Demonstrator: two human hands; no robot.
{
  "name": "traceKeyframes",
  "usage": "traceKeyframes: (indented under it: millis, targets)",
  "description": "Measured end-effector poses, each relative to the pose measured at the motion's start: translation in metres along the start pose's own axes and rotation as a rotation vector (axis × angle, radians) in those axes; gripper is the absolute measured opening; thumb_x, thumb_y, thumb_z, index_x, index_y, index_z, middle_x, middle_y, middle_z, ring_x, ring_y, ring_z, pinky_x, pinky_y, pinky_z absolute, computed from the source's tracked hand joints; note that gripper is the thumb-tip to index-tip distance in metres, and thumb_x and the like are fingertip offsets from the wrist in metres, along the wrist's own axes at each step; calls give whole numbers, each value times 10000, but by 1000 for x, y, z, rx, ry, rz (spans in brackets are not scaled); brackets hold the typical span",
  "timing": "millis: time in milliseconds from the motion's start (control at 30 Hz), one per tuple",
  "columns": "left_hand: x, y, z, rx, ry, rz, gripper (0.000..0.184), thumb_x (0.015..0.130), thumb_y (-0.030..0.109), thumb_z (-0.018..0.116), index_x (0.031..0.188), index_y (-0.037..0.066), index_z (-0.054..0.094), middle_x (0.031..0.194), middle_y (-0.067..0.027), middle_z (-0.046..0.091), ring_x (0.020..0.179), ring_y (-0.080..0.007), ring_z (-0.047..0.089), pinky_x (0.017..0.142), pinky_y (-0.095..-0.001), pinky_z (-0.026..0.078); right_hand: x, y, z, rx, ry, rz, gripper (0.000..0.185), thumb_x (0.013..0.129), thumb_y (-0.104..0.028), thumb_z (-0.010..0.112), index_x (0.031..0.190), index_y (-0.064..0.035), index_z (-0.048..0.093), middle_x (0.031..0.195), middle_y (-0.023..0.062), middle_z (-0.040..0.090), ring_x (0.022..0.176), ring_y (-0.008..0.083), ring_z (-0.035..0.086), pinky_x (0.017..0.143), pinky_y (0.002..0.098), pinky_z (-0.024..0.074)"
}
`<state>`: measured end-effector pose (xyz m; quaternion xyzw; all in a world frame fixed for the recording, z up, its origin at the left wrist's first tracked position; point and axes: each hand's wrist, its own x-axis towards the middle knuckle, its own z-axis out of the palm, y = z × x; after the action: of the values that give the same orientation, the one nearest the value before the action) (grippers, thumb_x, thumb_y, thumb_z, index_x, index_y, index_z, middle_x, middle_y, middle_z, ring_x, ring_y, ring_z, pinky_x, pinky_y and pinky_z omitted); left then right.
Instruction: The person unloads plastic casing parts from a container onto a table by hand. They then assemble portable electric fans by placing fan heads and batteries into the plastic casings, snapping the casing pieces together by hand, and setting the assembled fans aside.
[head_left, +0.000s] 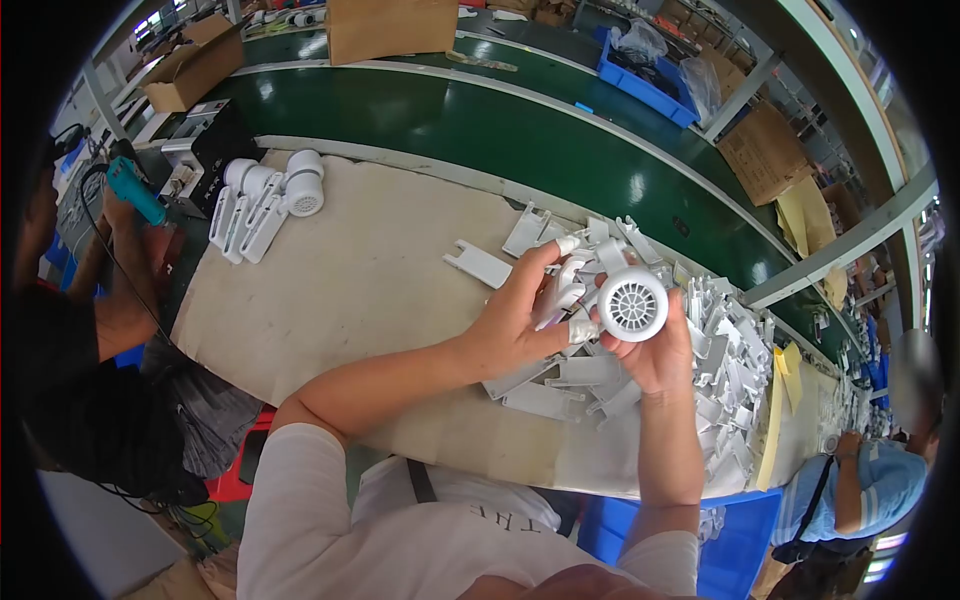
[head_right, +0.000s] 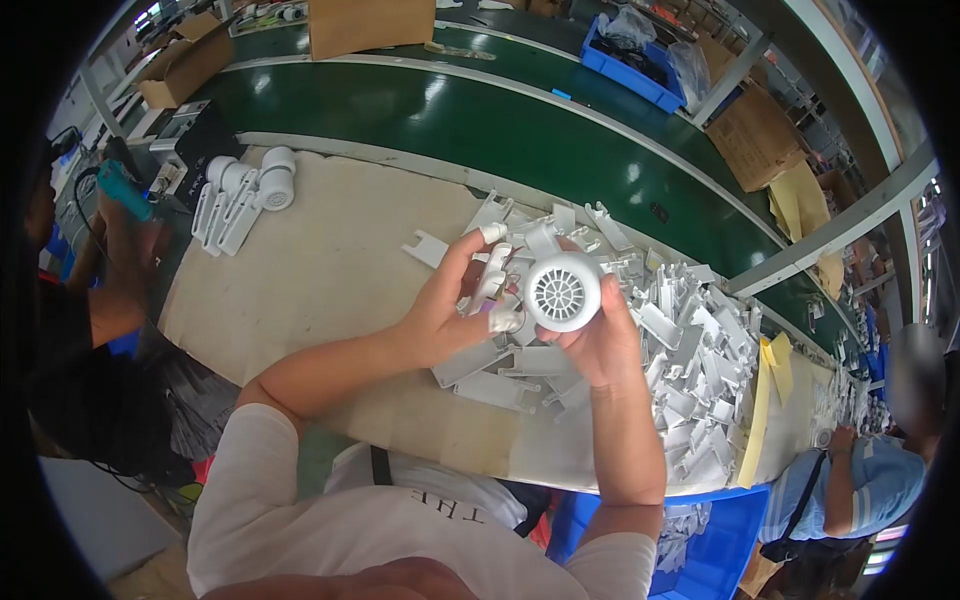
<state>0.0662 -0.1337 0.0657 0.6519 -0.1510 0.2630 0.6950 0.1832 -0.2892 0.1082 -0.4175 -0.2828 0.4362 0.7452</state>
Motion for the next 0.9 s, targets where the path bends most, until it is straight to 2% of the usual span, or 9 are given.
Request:
traceKeyframes:
  millis: [133,200,267,333,400,500,533,600,900]
  targets:
    - [-2,8,6,168,218,-7,502,843,141,549,1254,16,290,1094,-111,466,898,-186,533,749,-311,463,-7,28,-8,341,47,30,655,862,-480,476,1317,-33,328,1167,188,522,898,319,618,586,321,550]
    - [3,25,-1,-374,149,-485,500,878,192,506,1285,28,266,1023,-111,518,818,-171,566,635,-299,494,-15,33,-13,354,115,50,653,860,-486,475,1332,-63,319,1182,191,509,928,355,606,603,323,554]
    - [7,12,-4,-387,120,-435,439,900,257,467,1239,19,321,971,-121,560,741,-187,596,585,-308,514,-26,32,-17,392,134,64,642,862,-471,478,1337,-72,309,1209,189,488,979,360,587,629,345,557]
    - [10,12,-8,-616,-68,-742,371,890,226,444,1183,9,370,998,-153,570,780,-216,613,592,-327,525,-36,28,-20,127,184,14,653,844,-445,524,1332,-68,306,1198,174,486,997,349,579,660,383,558]
    - [7,13,-8,-613,-75,-797,321,850,151,417,1133,0,404,981,-168,579,777,-241,624,592,-341,532,-45,18,-20,-44,200,50,713,772,-327,668,1327,-69,303,1183,159,488,1010,311,570,725,389,542]
    - [6,-1,-9,-414,-50,-848,315,794,113,393,1089,8,434,908,-155,588,701,-226,619,569,-335,518,-54,7,-6,-1470,297,-349,710,571,-39,767,1199,-63,439,1138,130,521,964,268,562,832,359,478]
    - [7,-3,-9,-426,-48,-860,315,794,113,393,1089,8,434,908,-155,588,701,-226,619,569,-335,518,-54,1,-6,-1470,298,-330,710,571,-39,767,1199,-63,439,1138,130,521,964,268,562,832,359,478]
    - [7,-1,-9,-373,-179,-839,280,800,117,393,1058,19,441,838,-122,574,656,-188,600,525,-309,486,-52,-10,-10,-2003,123,-807,604,543,-14,727,1102,-77,506,1093,94,556,941,272,568,808,366,476]
    - [3,7,0,-75,-279,-714,218,802,105,472,1002,19,458,755,-82,560,595,-114,567,484,-258,443,-46,-14,-17,-2047,37,-1009,558,499,-10,637,1046,-86,555,1073,75,570,933,269,572,808,385,468]
